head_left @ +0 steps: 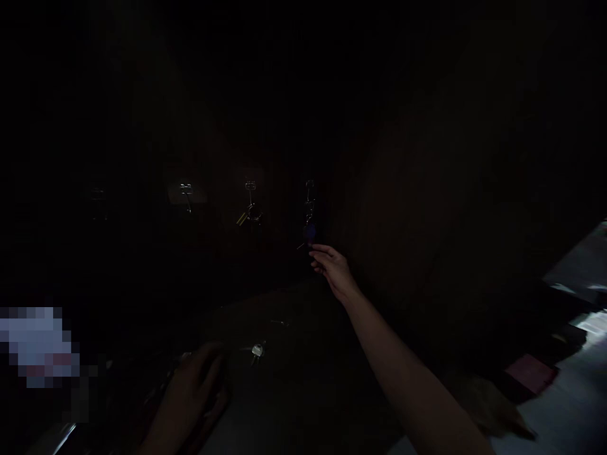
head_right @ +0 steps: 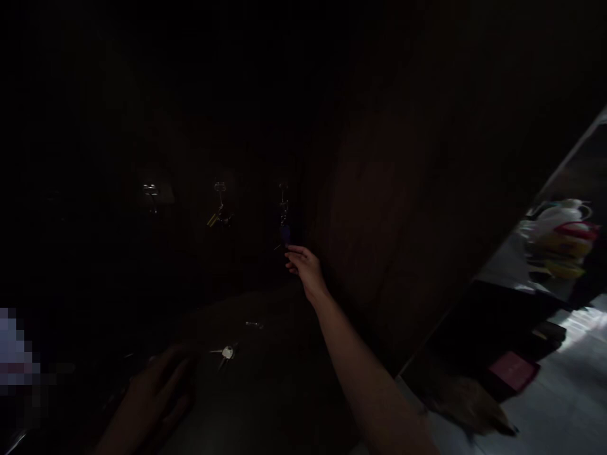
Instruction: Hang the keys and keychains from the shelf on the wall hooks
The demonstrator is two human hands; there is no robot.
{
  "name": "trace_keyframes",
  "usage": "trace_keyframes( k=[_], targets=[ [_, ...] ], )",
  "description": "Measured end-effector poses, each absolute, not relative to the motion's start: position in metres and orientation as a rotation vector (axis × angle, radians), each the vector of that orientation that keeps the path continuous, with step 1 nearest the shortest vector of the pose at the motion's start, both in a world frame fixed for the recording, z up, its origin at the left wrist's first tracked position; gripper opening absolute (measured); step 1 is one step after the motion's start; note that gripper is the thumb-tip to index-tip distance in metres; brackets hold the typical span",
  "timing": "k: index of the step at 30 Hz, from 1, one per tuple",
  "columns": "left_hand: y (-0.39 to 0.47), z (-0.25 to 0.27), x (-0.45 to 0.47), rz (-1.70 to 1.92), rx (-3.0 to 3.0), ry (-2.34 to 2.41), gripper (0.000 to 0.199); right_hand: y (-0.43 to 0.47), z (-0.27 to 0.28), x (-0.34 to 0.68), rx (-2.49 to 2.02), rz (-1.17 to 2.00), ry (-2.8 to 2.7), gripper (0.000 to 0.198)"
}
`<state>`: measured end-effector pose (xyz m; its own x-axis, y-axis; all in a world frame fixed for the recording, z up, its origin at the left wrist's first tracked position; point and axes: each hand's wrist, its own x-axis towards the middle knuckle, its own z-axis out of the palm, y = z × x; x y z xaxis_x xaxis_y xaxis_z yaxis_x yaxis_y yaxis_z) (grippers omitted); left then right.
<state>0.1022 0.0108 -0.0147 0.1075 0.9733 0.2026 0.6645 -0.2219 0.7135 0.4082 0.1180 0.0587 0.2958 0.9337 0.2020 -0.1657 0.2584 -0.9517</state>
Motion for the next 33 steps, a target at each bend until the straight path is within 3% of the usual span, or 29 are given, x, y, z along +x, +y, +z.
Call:
trace_keyframes(
  k=[14,23,33],
  targets=[
    [0.012,-0.016,0.102,0.851,1.993,1.629,0.030,0.090,0.000,0.387,-1.333,0.976,-1.303,0.015],
    [0.013,-0.019,0.101,0.882,2.015,1.608,0.028,0.079,-0.023,0.373,-1.335,0.624,-1.963,0.017],
    [0.014,-0.021,0.100,0.866,2.026,1.617,0.028,0.081,-0.035,0.373,-1.320,0.407,-2.107,0.011]
  ],
)
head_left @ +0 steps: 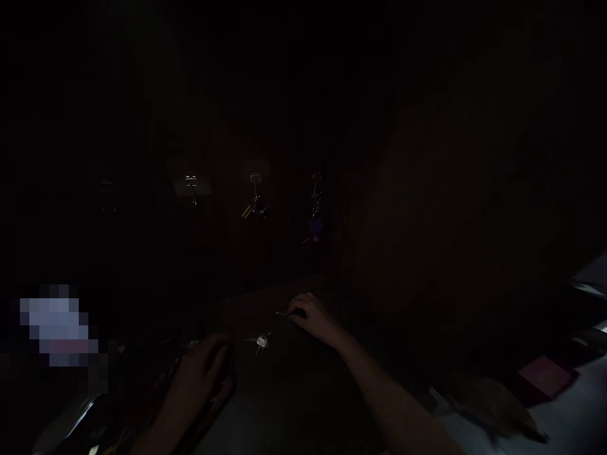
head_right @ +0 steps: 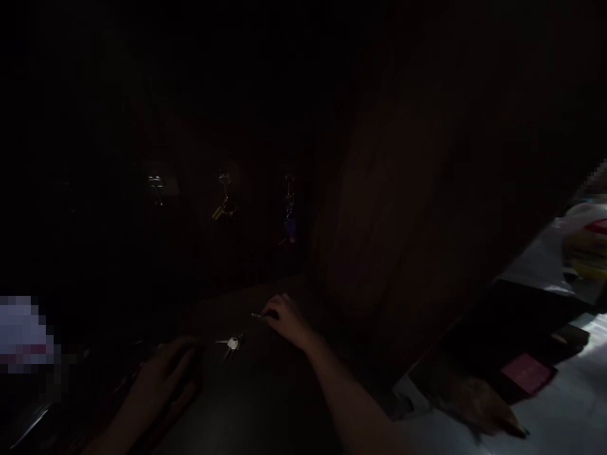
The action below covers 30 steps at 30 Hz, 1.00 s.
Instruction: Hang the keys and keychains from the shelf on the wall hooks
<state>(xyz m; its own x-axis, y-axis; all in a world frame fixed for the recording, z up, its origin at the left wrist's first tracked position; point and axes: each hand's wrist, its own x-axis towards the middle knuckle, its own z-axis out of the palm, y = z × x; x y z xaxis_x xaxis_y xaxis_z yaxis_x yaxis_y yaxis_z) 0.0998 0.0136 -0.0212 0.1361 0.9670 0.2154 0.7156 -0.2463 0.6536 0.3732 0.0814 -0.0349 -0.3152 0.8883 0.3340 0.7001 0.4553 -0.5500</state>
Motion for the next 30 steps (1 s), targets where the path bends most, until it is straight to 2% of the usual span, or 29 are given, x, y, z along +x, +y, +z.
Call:
trace_keyframes(
  k=[5,9,15,22,27,30],
  targets=[
    [0.014,-0.022,0.101,0.865,2.020,1.633,0.029,0.081,-0.036,0.375,-1.294,0.478,-2.085,0.007],
    [0.013,-0.019,0.102,0.853,2.003,1.629,0.029,0.079,-0.029,0.376,-1.283,0.666,-1.943,0.003],
    [0.012,-0.018,0.103,0.862,2.001,1.621,0.028,0.077,-0.018,0.374,-1.193,1.063,-1.479,0.011],
    [0.012,-0.019,0.103,0.864,1.977,1.614,0.028,0.080,-0.015,0.375,-0.860,1.515,-0.780,0.017],
    [0.011,-0.015,0.104,0.841,1.999,1.598,0.028,0.086,-0.020,0.383,-0.765,1.569,-0.578,0.006],
    [0.009,-0.011,0.106,0.833,2.001,1.609,0.027,0.086,-0.021,0.385,-0.698,1.565,-0.652,0.009]
  ],
)
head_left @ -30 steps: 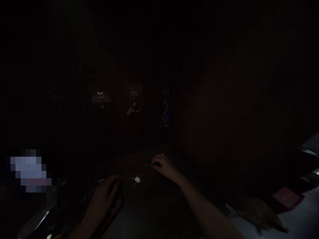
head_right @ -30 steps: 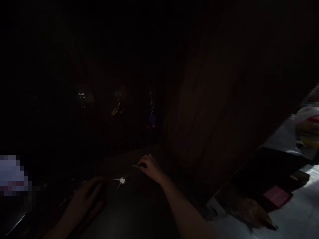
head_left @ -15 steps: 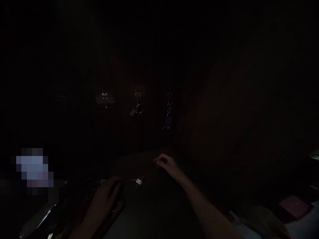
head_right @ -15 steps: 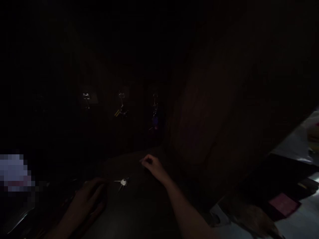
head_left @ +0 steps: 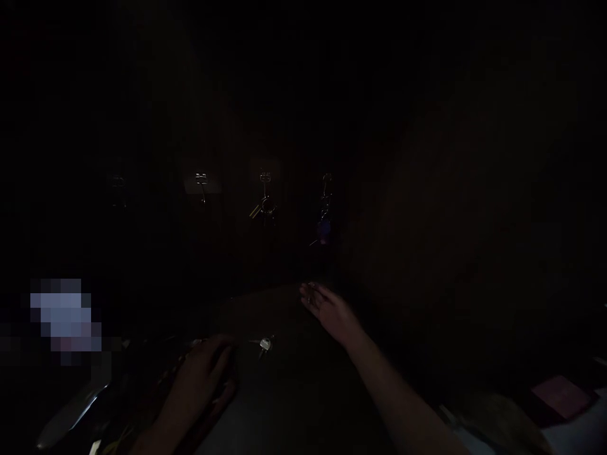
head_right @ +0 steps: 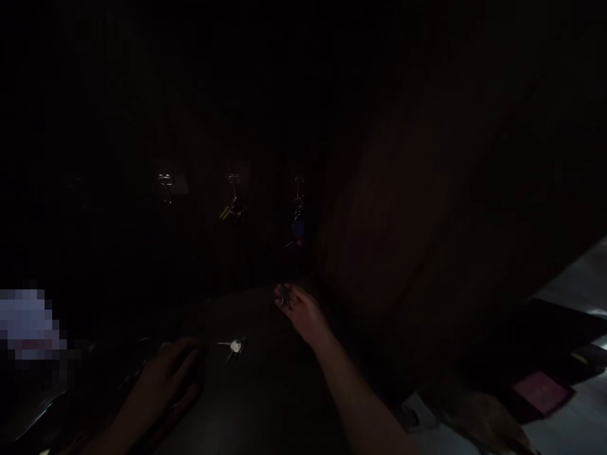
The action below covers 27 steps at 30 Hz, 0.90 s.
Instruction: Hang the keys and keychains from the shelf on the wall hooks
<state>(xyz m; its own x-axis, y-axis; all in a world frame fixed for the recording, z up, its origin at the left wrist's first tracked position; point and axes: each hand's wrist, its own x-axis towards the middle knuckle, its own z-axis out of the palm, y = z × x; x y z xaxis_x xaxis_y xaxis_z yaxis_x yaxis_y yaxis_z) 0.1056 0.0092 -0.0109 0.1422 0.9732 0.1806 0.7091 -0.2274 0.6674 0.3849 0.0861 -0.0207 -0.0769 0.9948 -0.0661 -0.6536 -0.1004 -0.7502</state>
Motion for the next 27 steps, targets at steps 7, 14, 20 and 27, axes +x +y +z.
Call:
trace_keyframes(
  k=[7,14,20,27],
  targets=[
    [0.011,-0.012,0.104,0.798,2.025,1.598,0.029,0.076,-0.006,0.376,-0.726,1.480,-0.826,0.028],
    [0.013,-0.015,0.102,0.794,2.022,1.611,0.027,0.066,0.004,0.365,-0.710,1.450,-0.957,0.034],
    [0.013,-0.015,0.104,0.810,2.020,1.621,0.026,0.064,0.002,0.360,-0.734,1.404,-1.001,0.035],
    [0.015,-0.019,0.102,0.814,2.010,1.611,0.027,0.064,0.007,0.354,-0.760,1.308,-1.015,0.030]
  ],
)
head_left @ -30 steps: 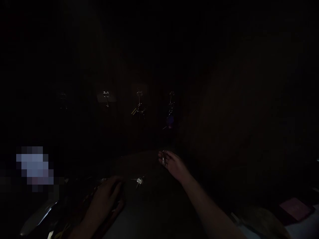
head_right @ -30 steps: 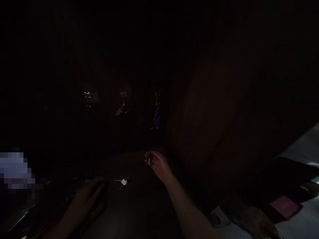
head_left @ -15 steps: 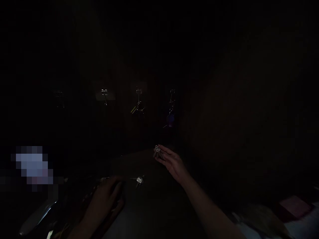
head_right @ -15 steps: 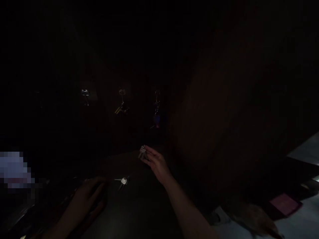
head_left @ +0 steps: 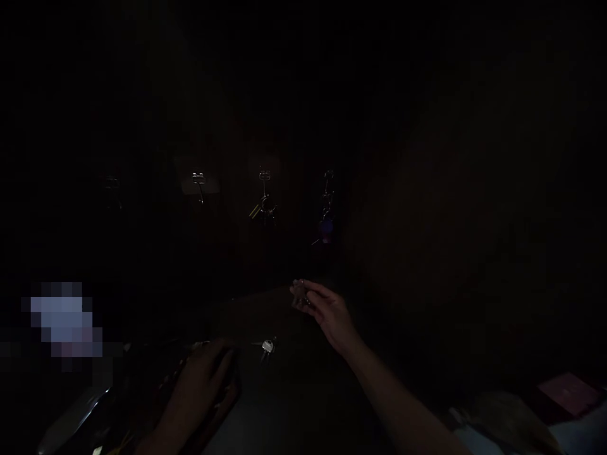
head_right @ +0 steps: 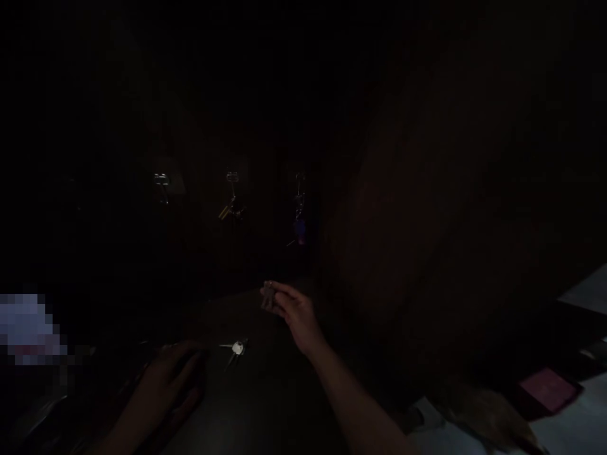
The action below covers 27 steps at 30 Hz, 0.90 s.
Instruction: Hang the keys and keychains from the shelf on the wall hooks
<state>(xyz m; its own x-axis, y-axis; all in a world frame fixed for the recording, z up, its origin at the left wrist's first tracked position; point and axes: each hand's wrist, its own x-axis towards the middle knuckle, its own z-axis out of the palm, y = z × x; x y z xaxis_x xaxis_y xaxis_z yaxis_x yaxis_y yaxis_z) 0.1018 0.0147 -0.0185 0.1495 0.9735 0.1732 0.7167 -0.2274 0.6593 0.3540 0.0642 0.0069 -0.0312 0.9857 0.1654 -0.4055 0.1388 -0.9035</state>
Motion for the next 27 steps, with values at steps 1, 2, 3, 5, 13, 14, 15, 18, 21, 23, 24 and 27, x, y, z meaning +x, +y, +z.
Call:
trace_keyframes(
  k=[1,2,3,5,13,14,15,18,21,23,24,27],
  targets=[
    [0.015,-0.019,0.102,0.814,2.009,1.612,0.027,0.065,0.009,0.353,-0.769,1.289,-1.011,0.028],
    [0.015,-0.019,0.102,0.816,2.008,1.614,0.027,0.065,0.012,0.353,-0.778,1.269,-1.005,0.027],
    [0.015,-0.019,0.102,0.818,2.006,1.616,0.028,0.066,0.014,0.353,-0.788,1.252,-0.997,0.026],
    [0.015,-0.020,0.102,0.822,2.006,1.615,0.029,0.068,0.021,0.352,-0.818,1.222,-0.980,0.024],
    [0.014,-0.018,0.102,0.797,1.978,1.568,0.027,0.085,0.059,0.349,-0.843,1.060,-0.970,0.018],
    [0.013,-0.017,0.102,0.797,1.964,1.572,0.026,0.088,0.064,0.348,-0.828,1.032,-0.981,0.018],
    [0.013,-0.017,0.102,0.797,1.952,1.578,0.026,0.091,0.068,0.346,-0.811,1.001,-0.996,0.017],
    [0.013,-0.018,0.103,0.789,1.929,1.602,0.026,0.102,0.084,0.342,-0.747,0.886,-1.065,0.017],
    [0.013,-0.018,0.104,0.788,1.925,1.614,0.026,0.113,0.103,0.337,-0.709,0.779,-1.146,0.018],
    [0.013,-0.016,0.105,0.799,1.915,1.614,0.026,0.119,0.117,0.333,-0.704,0.724,-1.184,0.021],
    [0.013,-0.015,0.105,0.805,1.910,1.612,0.026,0.122,0.125,0.330,-0.706,0.693,-1.196,0.022],
    [0.010,-0.014,0.106,0.819,1.906,1.610,0.028,0.129,0.143,0.322,-0.718,0.615,-1.258,0.021]
  ],
)
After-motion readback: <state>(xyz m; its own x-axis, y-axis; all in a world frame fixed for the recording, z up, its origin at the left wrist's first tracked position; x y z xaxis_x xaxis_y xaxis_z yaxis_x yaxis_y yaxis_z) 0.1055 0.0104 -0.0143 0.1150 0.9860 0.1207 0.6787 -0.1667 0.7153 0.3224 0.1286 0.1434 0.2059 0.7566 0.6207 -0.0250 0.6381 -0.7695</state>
